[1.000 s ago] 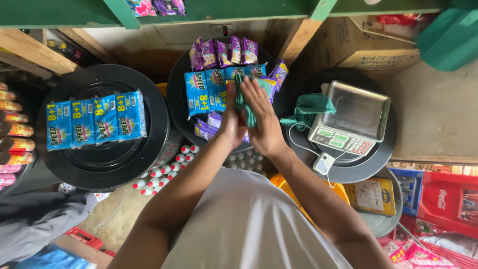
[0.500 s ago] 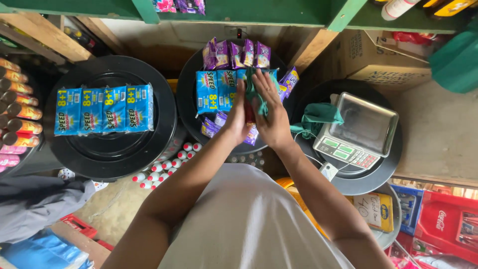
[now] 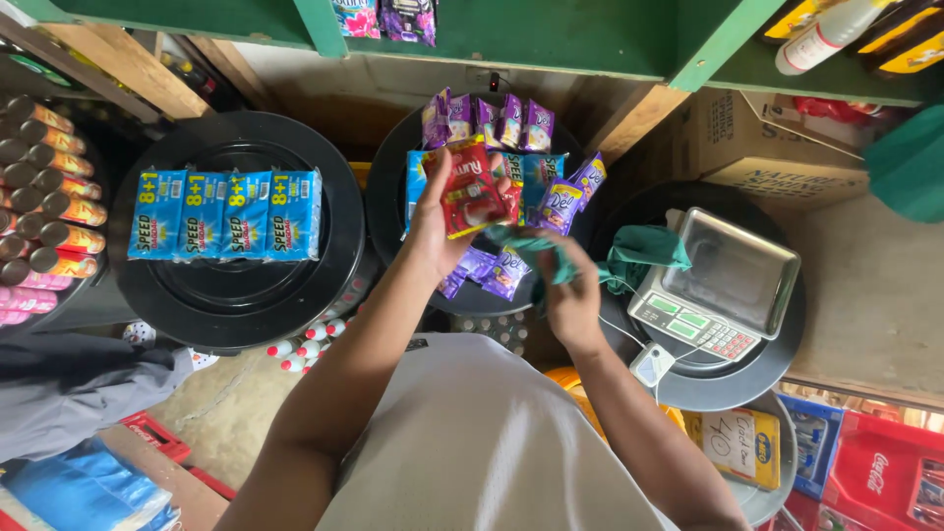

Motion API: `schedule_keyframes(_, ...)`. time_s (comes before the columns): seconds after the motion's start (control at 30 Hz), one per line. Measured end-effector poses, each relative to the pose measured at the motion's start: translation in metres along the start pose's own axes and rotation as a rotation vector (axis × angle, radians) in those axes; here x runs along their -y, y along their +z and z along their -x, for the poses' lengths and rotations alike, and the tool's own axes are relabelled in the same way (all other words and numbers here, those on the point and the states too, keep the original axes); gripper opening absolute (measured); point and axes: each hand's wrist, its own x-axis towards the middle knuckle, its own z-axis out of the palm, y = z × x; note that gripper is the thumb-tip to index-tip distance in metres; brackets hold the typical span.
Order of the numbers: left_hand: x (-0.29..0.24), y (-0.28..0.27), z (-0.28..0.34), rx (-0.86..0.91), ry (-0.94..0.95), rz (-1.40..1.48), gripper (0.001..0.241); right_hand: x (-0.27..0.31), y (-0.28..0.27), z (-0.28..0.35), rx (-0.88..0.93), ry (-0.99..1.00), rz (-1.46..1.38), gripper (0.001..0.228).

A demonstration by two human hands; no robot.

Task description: Wiping down detergent and fabric softener sachets with a cloth and organizing them on shelves.

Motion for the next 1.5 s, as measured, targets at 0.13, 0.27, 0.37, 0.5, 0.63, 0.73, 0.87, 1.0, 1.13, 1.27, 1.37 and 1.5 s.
schedule_keyframes(0.13,-0.002,0.008,0.004,0.066,-0.004,0.029,0.073,0.021,-0.005,-0.017,-0.260,0.167,-0.382,0.032)
schedule_keyframes(0.27,0.034,-0.036,-0.016,0.036,-0.078,-0.026,0.069,0.025,-0.002,-0.042,-0.313,0.116,-0.579,0.036)
schedule_keyframes(0.37,0.045,-0.024,-0.021,0.021,-0.100,-0.001,0.061,0.017,0.018,-0.046,-0.296,0.039,-0.440,0.029)
schedule_keyframes(0.5,0.029,0.003,-0.017,-0.114,-0.076,-0.111,0.057,0.008,0.058,-0.027,-0.205,-0.076,-0.037,0.018)
schedule_keyframes(0.63,0.034,-0.021,-0.022,0.054,0.035,0.005,0.061,0.034,0.072,-0.024,-0.085,-0.181,0.093,0.017)
schedule_keyframes(0.73,0.023,0.008,-0.013,0.087,-0.029,0.088,0.061,0.042,0.070,-0.044,-0.062,-0.233,0.113,0.018)
schedule_keyframes(0.87,0.016,0.021,-0.009,-0.077,-0.146,0.146,0.062,0.054,0.073,-0.073,-0.101,-0.266,0.119,0.014)
schedule_keyframes(1.0,0.003,0.017,-0.004,-0.028,-0.037,0.229,0.067,0.003,0.079,-0.062,-0.134,-0.124,0.037,0.012)
schedule_keyframes(1.13,-0.006,-0.007,-0.022,0.040,0.064,0.176,0.068,0.019,0.086,-0.043,-0.152,-0.109,0.079,0.014)
schedule_keyframes(1.27,-0.005,-0.020,-0.027,0.025,-0.040,0.234,0.067,0.020,0.079,-0.026,-0.137,0.058,0.064,0.017)
schedule_keyframes(1.37,-0.010,-0.036,-0.045,-0.078,-0.072,0.285,0.066,-0.003,0.062,-0.031,-0.143,0.097,-0.031,0.019)
schedule_keyframes(1.5,0.011,-0.089,-0.046,-0.178,-0.043,0.202,0.071,-0.018,0.040,-0.022,-0.246,0.285,-0.314,0.019)
